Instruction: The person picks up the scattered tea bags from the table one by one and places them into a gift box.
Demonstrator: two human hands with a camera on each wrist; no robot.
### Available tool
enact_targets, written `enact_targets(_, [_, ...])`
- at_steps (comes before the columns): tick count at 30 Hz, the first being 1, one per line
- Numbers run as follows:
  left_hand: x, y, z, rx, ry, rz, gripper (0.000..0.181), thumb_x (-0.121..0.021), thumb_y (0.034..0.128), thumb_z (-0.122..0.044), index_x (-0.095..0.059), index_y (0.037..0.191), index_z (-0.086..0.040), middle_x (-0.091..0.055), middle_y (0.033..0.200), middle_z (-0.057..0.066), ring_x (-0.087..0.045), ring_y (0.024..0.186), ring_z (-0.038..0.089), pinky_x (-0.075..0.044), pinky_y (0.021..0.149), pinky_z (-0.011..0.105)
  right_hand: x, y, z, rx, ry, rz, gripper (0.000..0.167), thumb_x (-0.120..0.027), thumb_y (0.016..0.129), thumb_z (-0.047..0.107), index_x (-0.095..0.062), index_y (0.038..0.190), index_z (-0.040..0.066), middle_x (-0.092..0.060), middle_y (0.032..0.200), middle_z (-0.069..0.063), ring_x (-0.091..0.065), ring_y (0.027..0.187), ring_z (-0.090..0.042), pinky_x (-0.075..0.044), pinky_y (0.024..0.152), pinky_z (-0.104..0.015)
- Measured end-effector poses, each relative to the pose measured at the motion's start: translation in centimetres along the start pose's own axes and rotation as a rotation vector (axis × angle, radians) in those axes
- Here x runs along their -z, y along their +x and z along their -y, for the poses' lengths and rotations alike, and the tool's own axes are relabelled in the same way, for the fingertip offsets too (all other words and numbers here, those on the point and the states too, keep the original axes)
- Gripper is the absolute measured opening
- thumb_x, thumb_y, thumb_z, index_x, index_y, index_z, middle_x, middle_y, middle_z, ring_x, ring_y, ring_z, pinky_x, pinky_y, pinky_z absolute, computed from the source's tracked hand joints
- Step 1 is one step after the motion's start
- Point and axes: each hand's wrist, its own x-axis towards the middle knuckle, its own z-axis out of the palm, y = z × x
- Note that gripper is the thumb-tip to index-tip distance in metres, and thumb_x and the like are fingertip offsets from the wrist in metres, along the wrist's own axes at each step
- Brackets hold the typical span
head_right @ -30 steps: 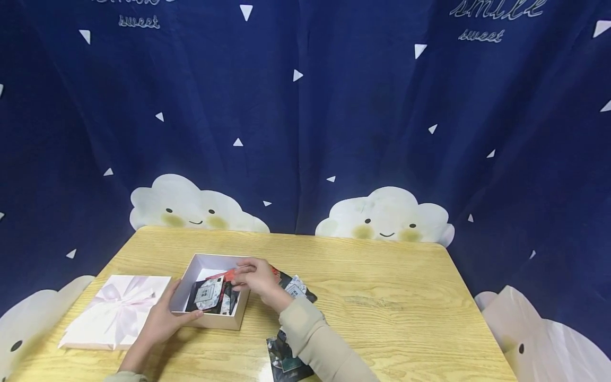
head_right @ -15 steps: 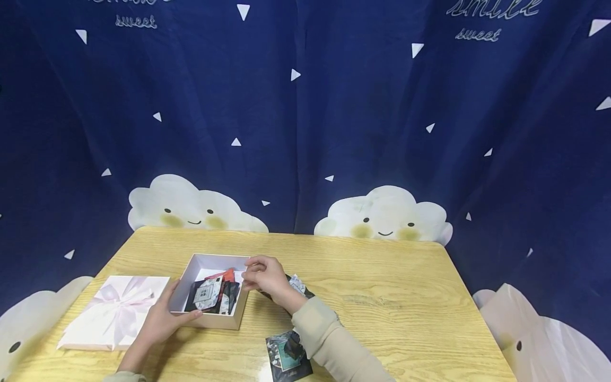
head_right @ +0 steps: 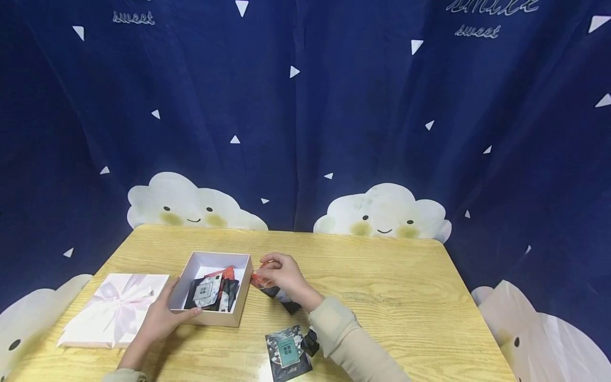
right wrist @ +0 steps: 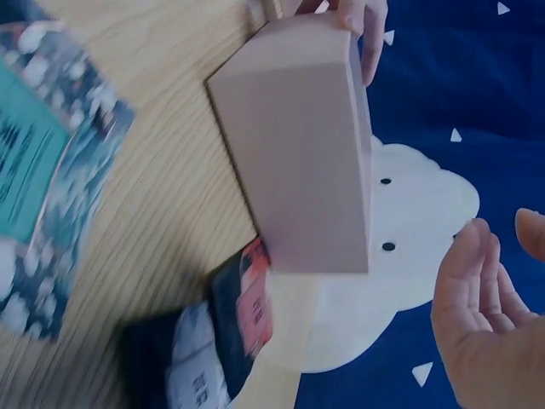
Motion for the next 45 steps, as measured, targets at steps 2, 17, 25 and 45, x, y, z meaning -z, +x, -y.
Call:
enact_targets(2, [0.1,0.0,0.1,0.001,-0.002,-0.001,0.105,-0.080,0.0642,-0.040,-0.024,0.137,0.011,-0.024,0.138,0.035,-0.030,0.122,0.050,-0.027,0.098,0.060,0.4,0.0,-0.2,0.003,-0.047,-0.006,0.030,-0.062,0.083,0.000,-0.055,0.110,-0.010,-0.063,0.079,-0.007,-0.059,0.062,-0.011,-0.055,0.060,-0.036])
enact_targets(17, [0.0,0.2,-0.1,0.003,-0.017,-0.001,0.105,-0.081,0.0639,-0.039,-0.024,0.137,0.010,-0.025,0.138,0.035,-0.031,0.121,0.050,-0.027,0.098,0.060,3.0,1.9,-4.1,-0.038,-0.258,-0.097,0.040,-0.072,0.077,0.011,-0.058,0.113,-0.002,-0.057,0.082,-0.007,-0.052,0.071,-0.022,-0.048,0.062,-0.034])
enact_targets(25, [-0.1,0.3,0.0,0.001,-0.020,-0.007,0.104,-0.081,0.0638,-0.039,-0.024,0.137,0.010,-0.024,0.138,0.035,-0.030,0.122,0.049,-0.026,0.099,0.059,3.4,2.9,-5.8,-0.011,-0.461,-0.146,0.050,-0.076,0.073,0.018,-0.058,0.116,-0.002,-0.054,0.110,-0.022,-0.051,0.096,-0.032,-0.046,0.074,-0.037])
enact_targets(45, [-0.1,0.1,0.2,0.006,-0.019,-0.013,0.105,-0.081,0.0636,-0.039,-0.025,0.137,0.010,-0.020,0.140,0.036,-0.027,0.123,0.050,-0.025,0.100,0.059,3.7,3.2,-8.5,-0.116,-0.810,-0.173,0.051,-0.082,0.062,0.035,-0.066,0.103,0.009,-0.050,0.111,-0.015,-0.039,0.094,-0.031,-0.035,0.073,-0.042])
